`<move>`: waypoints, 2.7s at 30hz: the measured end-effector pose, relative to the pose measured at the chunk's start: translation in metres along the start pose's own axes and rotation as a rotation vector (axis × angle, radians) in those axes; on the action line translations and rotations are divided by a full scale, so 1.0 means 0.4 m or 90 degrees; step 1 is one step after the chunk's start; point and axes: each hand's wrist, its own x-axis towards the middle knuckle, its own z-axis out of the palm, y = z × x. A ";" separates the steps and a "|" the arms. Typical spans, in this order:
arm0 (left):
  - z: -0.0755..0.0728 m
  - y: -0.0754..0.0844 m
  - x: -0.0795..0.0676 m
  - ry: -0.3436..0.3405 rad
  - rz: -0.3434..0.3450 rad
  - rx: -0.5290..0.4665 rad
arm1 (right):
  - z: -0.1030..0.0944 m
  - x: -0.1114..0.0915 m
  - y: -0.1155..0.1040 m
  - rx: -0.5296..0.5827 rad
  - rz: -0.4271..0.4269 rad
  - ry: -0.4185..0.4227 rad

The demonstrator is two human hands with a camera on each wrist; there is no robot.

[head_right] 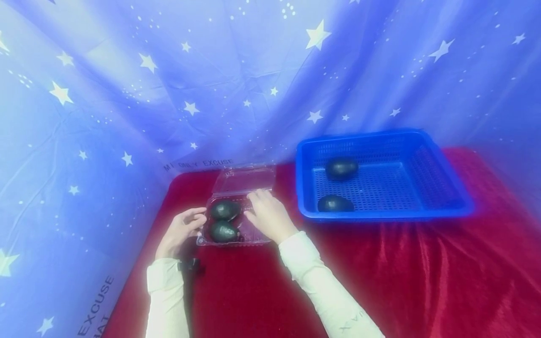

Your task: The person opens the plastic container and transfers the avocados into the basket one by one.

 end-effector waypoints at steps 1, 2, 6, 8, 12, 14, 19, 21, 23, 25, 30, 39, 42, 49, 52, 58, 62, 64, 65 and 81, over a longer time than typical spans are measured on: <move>0.000 0.000 0.000 0.000 0.000 0.001 | 0.005 0.001 -0.003 0.006 0.000 -0.008; 0.000 0.000 0.000 0.000 0.000 0.003 | 0.011 0.001 -0.006 0.008 0.002 -0.015; 0.001 0.000 0.002 -0.001 -0.001 0.006 | 0.031 0.002 -0.019 0.024 0.008 -0.039; 0.001 0.000 0.003 0.000 -0.003 0.006 | 0.041 0.002 -0.024 0.026 0.010 -0.045; 0.002 0.001 0.003 0.001 -0.004 0.007 | 0.061 0.002 -0.034 0.028 0.004 -0.056; 0.002 0.001 0.003 0.002 -0.004 0.008 | 0.071 0.002 -0.039 0.032 0.005 -0.065; 0.003 0.002 0.002 0.003 -0.005 0.007 | 0.096 0.000 -0.050 0.055 0.025 -0.095; 0.002 0.002 0.001 0.004 -0.005 0.007 | 0.106 0.000 -0.053 0.064 0.030 -0.101; 0.002 0.002 0.000 0.001 -0.005 0.009 | 0.116 -0.001 -0.055 0.068 0.032 -0.105; 0.001 0.002 -0.001 0.001 -0.005 0.009 | 0.124 -0.002 -0.058 0.068 0.036 -0.111; 0.000 0.001 0.000 -0.001 -0.003 0.010 | 0.134 -0.006 -0.063 0.058 0.039 -0.132; -0.001 -0.002 -0.001 0.001 -0.002 0.021 | 0.142 -0.005 -0.063 0.027 -0.017 -0.145; -0.001 -0.002 -0.001 0.003 -0.003 0.025 | 0.142 -0.005 -0.064 0.026 -0.024 -0.143; 0.000 -0.002 -0.002 0.004 -0.005 0.022 | 0.148 -0.003 -0.063 0.037 -0.047 -0.140; 0.000 -0.003 -0.001 0.004 -0.007 0.022 | 0.151 -0.002 -0.061 0.049 -0.065 -0.140; 0.001 -0.002 -0.002 0.005 -0.010 0.025 | 0.155 -0.001 -0.061 0.064 -0.074 -0.149; 0.002 -0.001 -0.004 0.005 -0.013 0.022 | 0.153 0.000 -0.063 0.070 -0.059 -0.162; 0.002 0.000 -0.005 0.003 -0.013 0.019 | 0.152 0.001 -0.063 0.079 -0.048 -0.169; 0.002 0.000 -0.004 0.002 -0.013 0.018 | 0.152 0.002 -0.063 0.085 -0.044 -0.171; 0.003 -0.001 -0.004 0.010 -0.013 0.007 | 0.158 0.002 -0.056 0.116 -0.108 -0.150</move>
